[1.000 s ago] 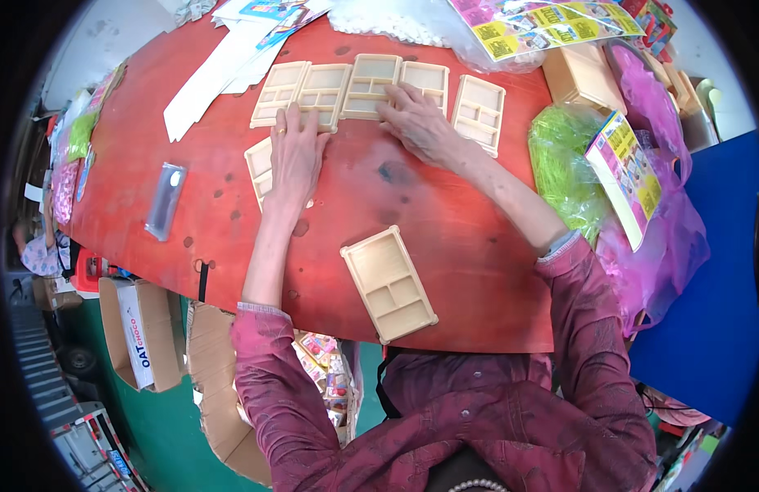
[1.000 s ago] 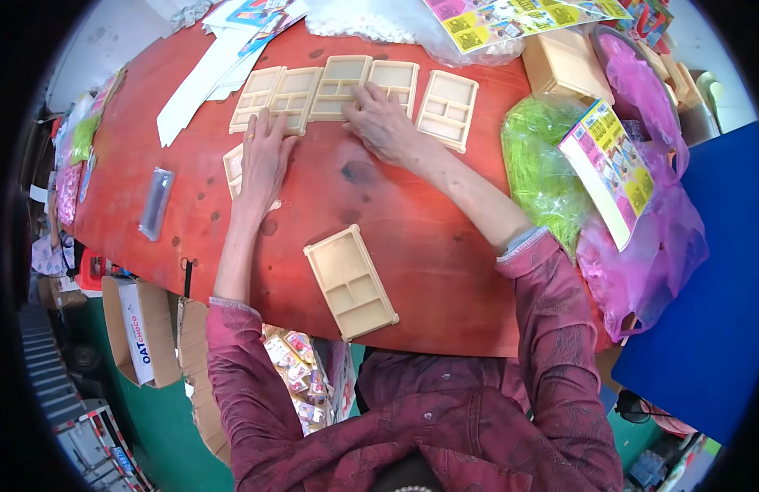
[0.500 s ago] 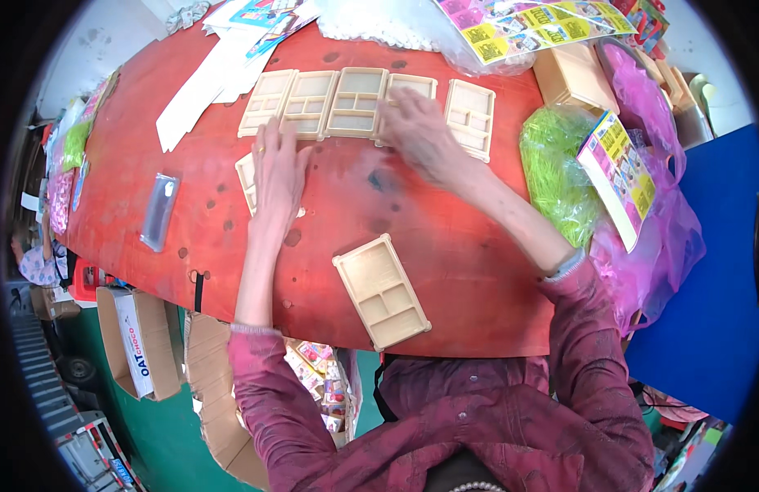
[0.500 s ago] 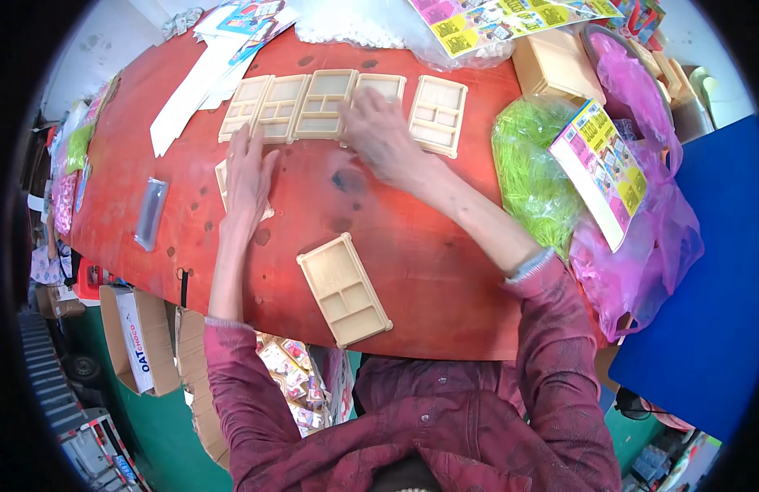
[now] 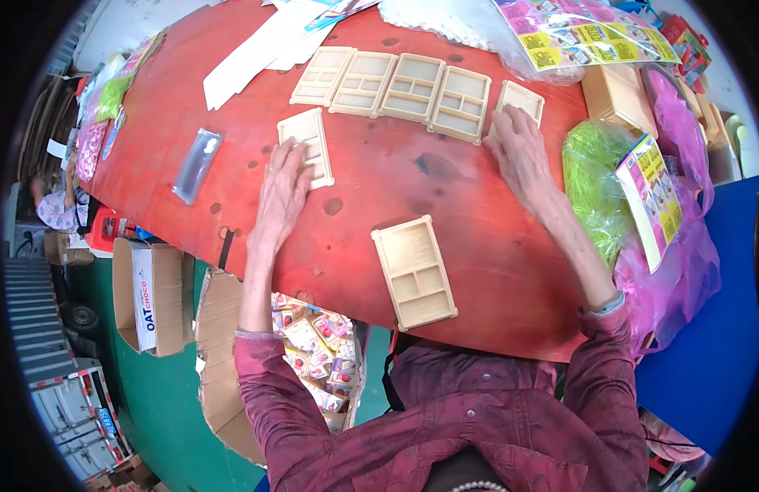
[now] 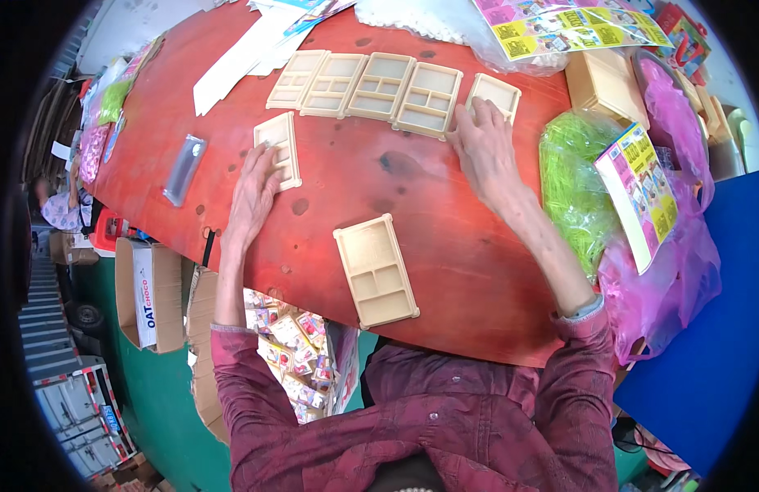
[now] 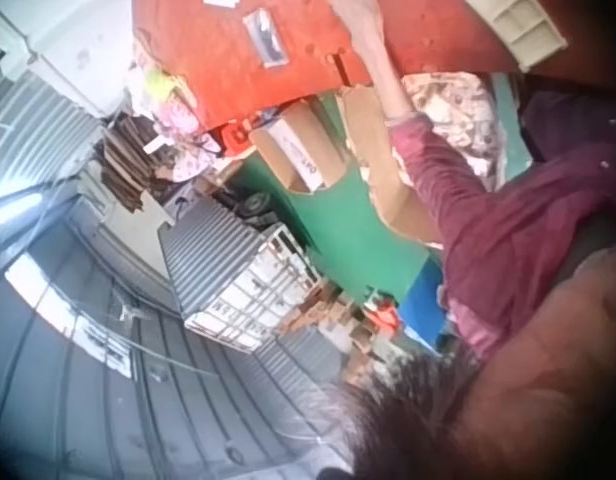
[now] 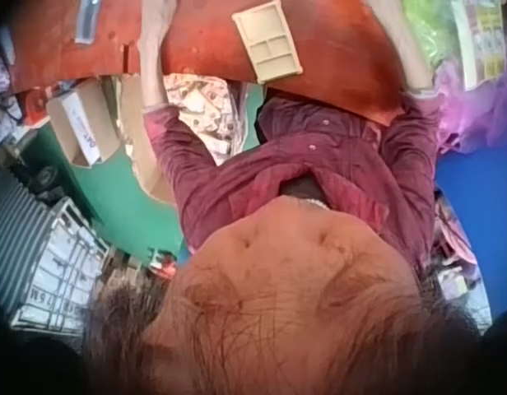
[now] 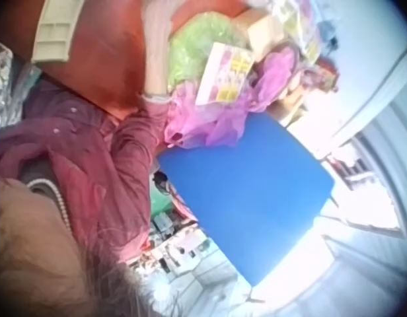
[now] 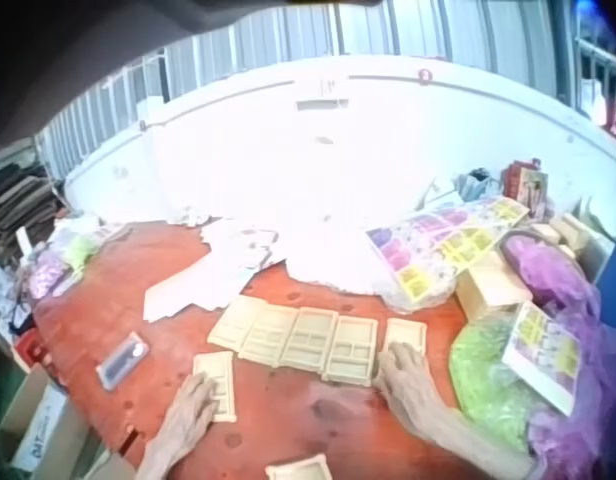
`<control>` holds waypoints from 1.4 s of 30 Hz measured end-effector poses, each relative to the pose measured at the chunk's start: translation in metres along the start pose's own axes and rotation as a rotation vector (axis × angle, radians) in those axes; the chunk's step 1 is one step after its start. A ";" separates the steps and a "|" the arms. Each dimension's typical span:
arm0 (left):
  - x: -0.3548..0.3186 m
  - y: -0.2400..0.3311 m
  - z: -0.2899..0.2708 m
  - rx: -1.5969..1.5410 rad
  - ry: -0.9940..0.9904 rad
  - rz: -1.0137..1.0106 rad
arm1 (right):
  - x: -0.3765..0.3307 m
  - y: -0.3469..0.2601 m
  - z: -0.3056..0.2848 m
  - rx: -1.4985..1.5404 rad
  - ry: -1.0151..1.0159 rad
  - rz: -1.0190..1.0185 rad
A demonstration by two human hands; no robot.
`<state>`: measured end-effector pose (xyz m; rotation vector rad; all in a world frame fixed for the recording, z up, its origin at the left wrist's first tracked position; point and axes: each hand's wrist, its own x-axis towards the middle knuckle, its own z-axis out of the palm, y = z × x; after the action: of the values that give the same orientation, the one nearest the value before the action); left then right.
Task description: Assemble small plastic trays and fill them with rectangular white blocks.
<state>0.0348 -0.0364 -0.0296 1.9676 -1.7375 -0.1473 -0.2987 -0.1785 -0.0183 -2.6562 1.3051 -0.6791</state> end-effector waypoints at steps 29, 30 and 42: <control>0.020 -0.025 -0.021 -0.113 0.166 0.172 | -0.127 -0.131 -0.027 0.270 -0.371 -0.610; 0.014 -0.014 -0.024 -0.112 0.160 0.171 | -0.127 -0.129 -0.026 0.232 -0.346 -0.643; -0.122 0.114 -0.006 -1.070 -0.133 -0.560 | -0.123 -0.121 -0.012 0.161 -0.261 -0.578</control>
<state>-0.0866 0.0755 -0.0046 1.5161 -0.7757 -1.1470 -0.2813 -0.0064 -0.0154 -2.8610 0.3938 -0.4355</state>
